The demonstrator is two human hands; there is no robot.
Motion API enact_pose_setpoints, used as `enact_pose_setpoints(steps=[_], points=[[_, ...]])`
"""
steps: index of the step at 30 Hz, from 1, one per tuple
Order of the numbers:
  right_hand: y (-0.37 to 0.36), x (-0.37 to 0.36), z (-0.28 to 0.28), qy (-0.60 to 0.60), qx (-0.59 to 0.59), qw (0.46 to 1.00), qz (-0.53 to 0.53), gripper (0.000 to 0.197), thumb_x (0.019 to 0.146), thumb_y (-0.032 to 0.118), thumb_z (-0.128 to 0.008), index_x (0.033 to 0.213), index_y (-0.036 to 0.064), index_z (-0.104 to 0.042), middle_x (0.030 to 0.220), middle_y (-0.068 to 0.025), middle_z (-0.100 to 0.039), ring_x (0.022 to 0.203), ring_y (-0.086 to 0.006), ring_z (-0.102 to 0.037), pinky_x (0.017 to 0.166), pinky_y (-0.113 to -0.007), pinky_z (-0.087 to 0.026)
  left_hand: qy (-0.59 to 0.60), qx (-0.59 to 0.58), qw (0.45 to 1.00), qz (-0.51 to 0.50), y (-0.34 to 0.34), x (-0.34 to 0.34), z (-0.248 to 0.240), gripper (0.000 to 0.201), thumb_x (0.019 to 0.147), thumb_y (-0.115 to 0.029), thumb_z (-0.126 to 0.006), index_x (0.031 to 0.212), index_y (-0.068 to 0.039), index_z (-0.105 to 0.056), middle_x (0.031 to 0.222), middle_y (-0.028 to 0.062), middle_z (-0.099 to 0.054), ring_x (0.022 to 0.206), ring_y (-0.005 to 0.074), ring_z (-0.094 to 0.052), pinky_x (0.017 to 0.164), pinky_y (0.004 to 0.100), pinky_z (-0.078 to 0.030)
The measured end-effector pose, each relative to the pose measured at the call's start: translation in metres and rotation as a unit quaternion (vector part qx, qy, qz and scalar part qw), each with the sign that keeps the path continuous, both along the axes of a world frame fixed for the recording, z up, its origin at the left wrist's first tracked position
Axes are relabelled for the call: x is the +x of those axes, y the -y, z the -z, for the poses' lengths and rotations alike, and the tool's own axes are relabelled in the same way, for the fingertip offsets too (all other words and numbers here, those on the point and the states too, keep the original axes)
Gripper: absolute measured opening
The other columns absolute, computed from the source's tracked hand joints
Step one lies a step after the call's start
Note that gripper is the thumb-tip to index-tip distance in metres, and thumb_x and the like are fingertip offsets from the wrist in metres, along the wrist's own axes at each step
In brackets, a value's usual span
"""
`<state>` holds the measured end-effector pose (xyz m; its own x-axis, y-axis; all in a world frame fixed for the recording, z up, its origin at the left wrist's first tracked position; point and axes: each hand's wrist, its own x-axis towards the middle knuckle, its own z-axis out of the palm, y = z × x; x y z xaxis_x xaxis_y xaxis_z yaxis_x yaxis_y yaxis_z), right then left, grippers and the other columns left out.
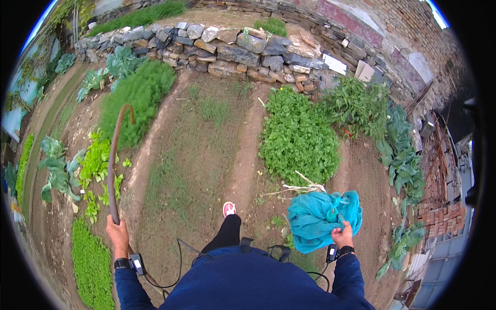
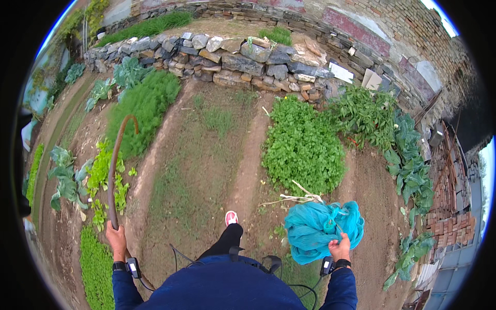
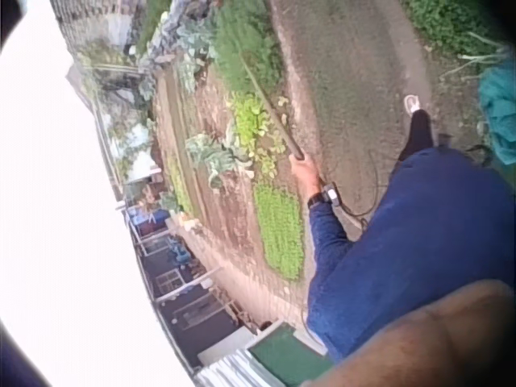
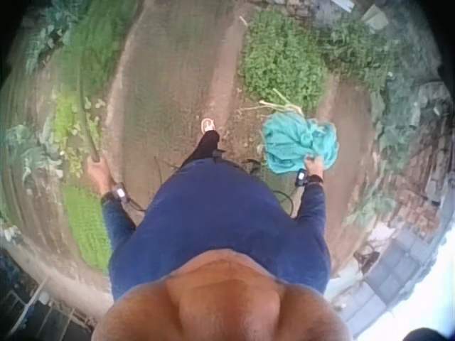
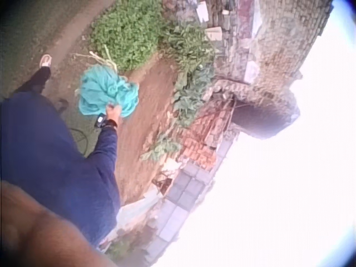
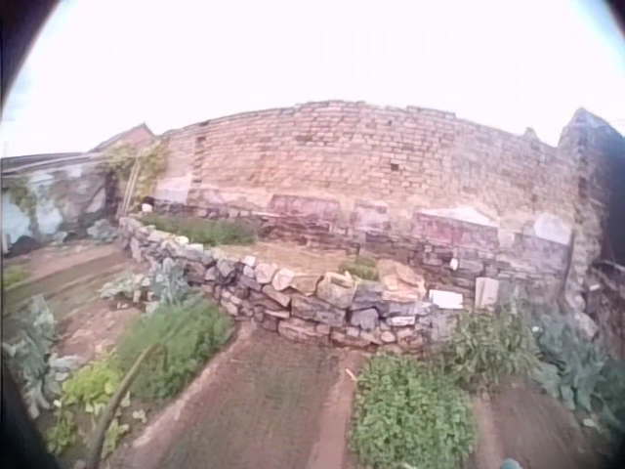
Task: The person walks through a backyard garden, picks up a garden hose, and moves it to a different location. They then walk back across the garden.
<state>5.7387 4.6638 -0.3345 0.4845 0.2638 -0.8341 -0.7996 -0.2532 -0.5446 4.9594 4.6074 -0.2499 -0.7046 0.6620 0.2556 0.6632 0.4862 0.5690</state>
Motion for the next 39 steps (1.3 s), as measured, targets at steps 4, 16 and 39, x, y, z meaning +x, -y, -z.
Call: enact_pose_setpoints(steps=[4,16,39], points=[[-0.121,-0.001,-0.032,0.027,0.012,0.999,-0.017,0.022,0.077,0.029,-0.060,0.090,0.0189,-0.046,0.063,0.0002,-0.040,0.049,-0.0114,-0.041,0.049,-0.028,-0.041,0.016,0.015,0.999,0.025,-0.146,0.014,-0.002,0.016,0.070,-0.006,-0.057,0.080,-0.001,-0.046,0.065,0.0197,-0.049,0.060,0.0345,-0.051,0.060,0.0395,-0.042],[-0.476,-0.008,-0.037,0.005,0.046,0.995,-0.087,0.020,0.078,0.025,-0.060,0.088,0.0193,-0.044,0.061,0.0014,-0.039,0.047,-0.0122,-0.040,0.048,-0.029,-0.040,0.307,0.019,0.946,0.103,-0.447,0.071,-0.024,0.016,0.073,-0.009,-0.061,0.081,-0.005,-0.048,0.062,0.0021,-0.049,0.046,0.0114,-0.048,0.042,0.0251,-0.039],[-1.172,-0.070,-0.145,0.014,0.237,0.917,-0.321,0.012,0.081,0.023,-0.061,0.083,0.0179,-0.051,0.065,0.0041,-0.051,0.045,-0.0098,-0.043,0.046,-0.028,-0.041,0.639,0.021,0.768,-0.024,-0.952,0.132,0.018,0.023,0.086,-0.031,-0.054,0.085,-0.008,-0.052,0.071,0.0103,-0.064,0.043,0.0140,-0.053,0.040,0.0239,-0.044]])
